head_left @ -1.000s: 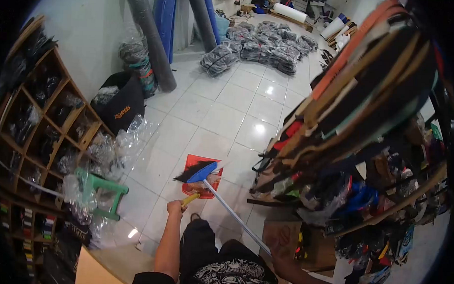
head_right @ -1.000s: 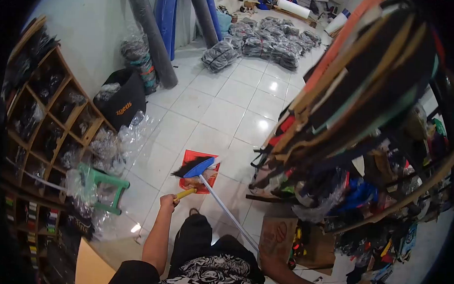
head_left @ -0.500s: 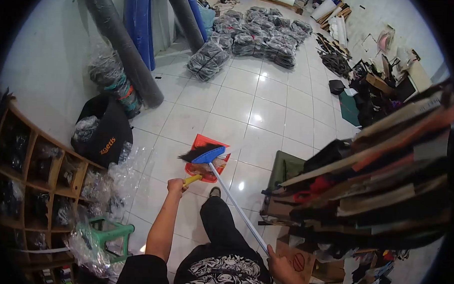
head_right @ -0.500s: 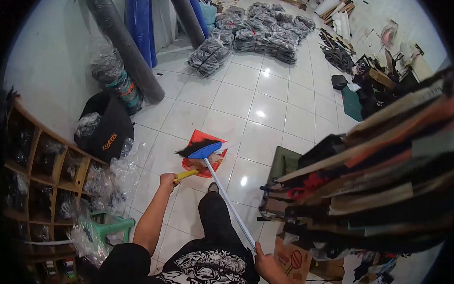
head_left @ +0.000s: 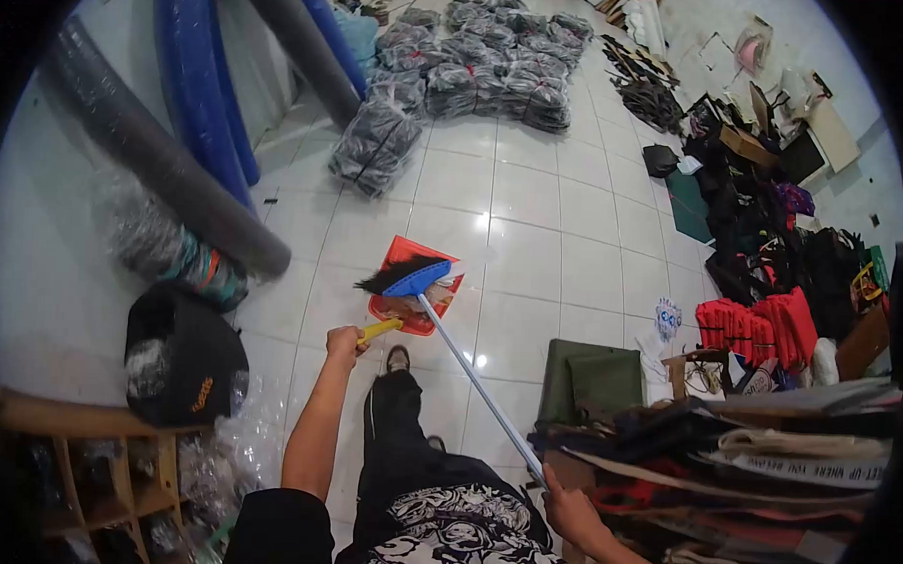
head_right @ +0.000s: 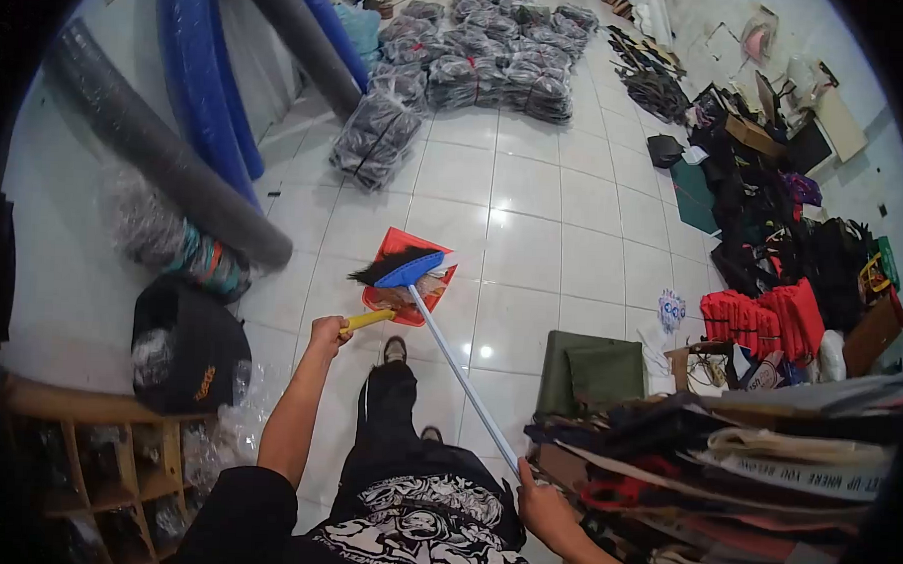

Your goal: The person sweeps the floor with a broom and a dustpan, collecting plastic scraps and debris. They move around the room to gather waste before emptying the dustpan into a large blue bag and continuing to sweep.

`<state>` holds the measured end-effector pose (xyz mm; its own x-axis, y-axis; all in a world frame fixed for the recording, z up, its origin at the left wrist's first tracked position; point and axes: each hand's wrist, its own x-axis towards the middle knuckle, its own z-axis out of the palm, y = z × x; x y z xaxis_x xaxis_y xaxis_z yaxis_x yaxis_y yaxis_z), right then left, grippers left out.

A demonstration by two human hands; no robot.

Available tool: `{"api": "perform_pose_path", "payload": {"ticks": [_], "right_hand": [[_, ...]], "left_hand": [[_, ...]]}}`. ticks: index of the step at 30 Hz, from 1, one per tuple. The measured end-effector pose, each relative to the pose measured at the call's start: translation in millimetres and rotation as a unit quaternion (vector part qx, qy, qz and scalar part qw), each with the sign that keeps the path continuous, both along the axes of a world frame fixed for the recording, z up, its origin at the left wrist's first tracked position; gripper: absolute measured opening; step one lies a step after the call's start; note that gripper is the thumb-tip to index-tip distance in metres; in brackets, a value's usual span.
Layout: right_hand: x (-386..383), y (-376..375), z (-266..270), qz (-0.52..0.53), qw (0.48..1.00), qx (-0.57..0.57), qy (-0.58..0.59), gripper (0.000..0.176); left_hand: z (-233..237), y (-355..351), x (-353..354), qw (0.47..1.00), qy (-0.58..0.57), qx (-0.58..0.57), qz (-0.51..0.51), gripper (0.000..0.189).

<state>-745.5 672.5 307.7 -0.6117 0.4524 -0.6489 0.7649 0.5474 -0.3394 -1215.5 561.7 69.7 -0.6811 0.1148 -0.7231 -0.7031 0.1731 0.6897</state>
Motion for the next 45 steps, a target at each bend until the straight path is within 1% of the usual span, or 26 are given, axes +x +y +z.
{"api": "perform_pose_path", "payload": {"ticks": [3, 4, 7, 9, 11, 12, 15, 17, 19, 21, 23, 25, 27, 28, 29, 30, 31, 33, 36, 39, 41, 43, 45], "right_hand": [[-73, 44, 1, -0.024, 1.000, 0.007, 0.010, 0.058], [-92, 57, -9, -0.020, 0.999, 0.019, 0.026, 0.060], [-170, 102, 0, -0.027, 0.997, 0.046, 0.051, 0.061], [-207, 136, 8, -0.040, 0.999, 0.030, 0.020, 0.061], [-258, 174, 19, -0.060, 0.997, 0.031, 0.025, 0.060], [-277, 192, 18, -0.054, 0.997, 0.043, 0.046, 0.059], [-342, 255, 18, -0.056, 0.996, 0.059, 0.043, 0.058], [-380, 304, 18, -0.063, 0.996, 0.043, 0.039, 0.059], [-418, 359, 10, -0.042, 0.995, 0.070, 0.058, 0.055], [-462, 422, 6, -0.032, 0.996, 0.066, 0.043, 0.055], [-505, 484, 11, -0.022, 0.997, 0.065, 0.036, 0.056], [-546, 545, 13, -0.004, 0.996, 0.077, 0.048, 0.058], [-588, 600, 22, 0.017, 0.995, 0.090, 0.035, 0.056], [-614, 627, 30, 0.026, 0.995, 0.090, 0.037, 0.057], [-636, 652, 36, 0.034, 0.994, 0.093, 0.038, 0.057], [-659, 673, 40, 0.039, 0.994, 0.091, 0.038, 0.058], [-681, 696, 43, 0.044, 0.994, 0.089, 0.038, 0.058], [-727, 741, 43, 0.074, 0.991, 0.110, 0.037, 0.059], [-807, 807, 39, 0.108, 0.983, 0.137, 0.062, 0.057], [-898, 866, 31, 0.119, 0.981, 0.141, 0.057, 0.056], [-959, 899, 31, 0.127, 0.979, 0.139, 0.073, 0.057], [-1019, 935, 34, 0.158, 0.973, 0.144, 0.086, 0.058], [-1073, 967, 42, 0.169, 0.971, 0.149, 0.082, 0.059]], "left_hand": [[8, 64, -81, 0.999, 0.001, 0.026, -0.038, 0.009], [9, 86, -107, 0.999, 0.003, 0.027, -0.045, 0.009], [16, 160, -194, 0.999, 0.022, 0.032, -0.036, 0.009], [16, 196, -236, 0.995, 0.026, 0.047, -0.086, 0.011], [47, 243, -271, 0.995, 0.039, 0.037, -0.085, 0.011], [52, 268, -294, 0.996, 0.032, 0.047, -0.076, 0.011], [56, 332, -366, 0.995, 0.022, 0.066, -0.068, 0.011], [55, 378, -405, 0.990, 0.026, 0.116, -0.081, 0.011], [58, 429, -445, 0.991, 0.031, 0.113, -0.071, 0.011], [58, 477, -489, 0.992, 0.036, 0.110, -0.055, 0.011], [63, 525, -534, 0.988, 0.050, 0.123, -0.075, 0.009], [81, 580, -580, 0.991, 0.050, 0.117, -0.049, 0.009], [89, 619, -614, 0.994, 0.037, 0.104, -0.022, 0.008], [94, 640, -634, 0.994, 0.053, 0.099, -0.014, 0.008], [99, 658, -654, 0.993, 0.071, 0.094, -0.005, 0.008], [102, 670, -675, 0.992, 0.066, 0.111, -0.014, 0.021], [106, 687, -697, 0.991, 0.068, 0.114, -0.008, 0.021], [109, 718, -742, 0.989, 0.044, 0.132, 0.046, 0.011], [106, 763, -816, 0.983, 0.052, 0.161, 0.068, 0.012], [105, 806, -901, 0.983, 0.044, 0.136, 0.112, 0.013], [106, 829, -960, 0.984, 0.056, 0.131, 0.109, 0.013], [111, 853, -1019, 0.978, 0.066, 0.166, 0.108, 0.017], [118, 876, -1071, 0.981, 0.067, 0.148, 0.108, 0.015]]}}
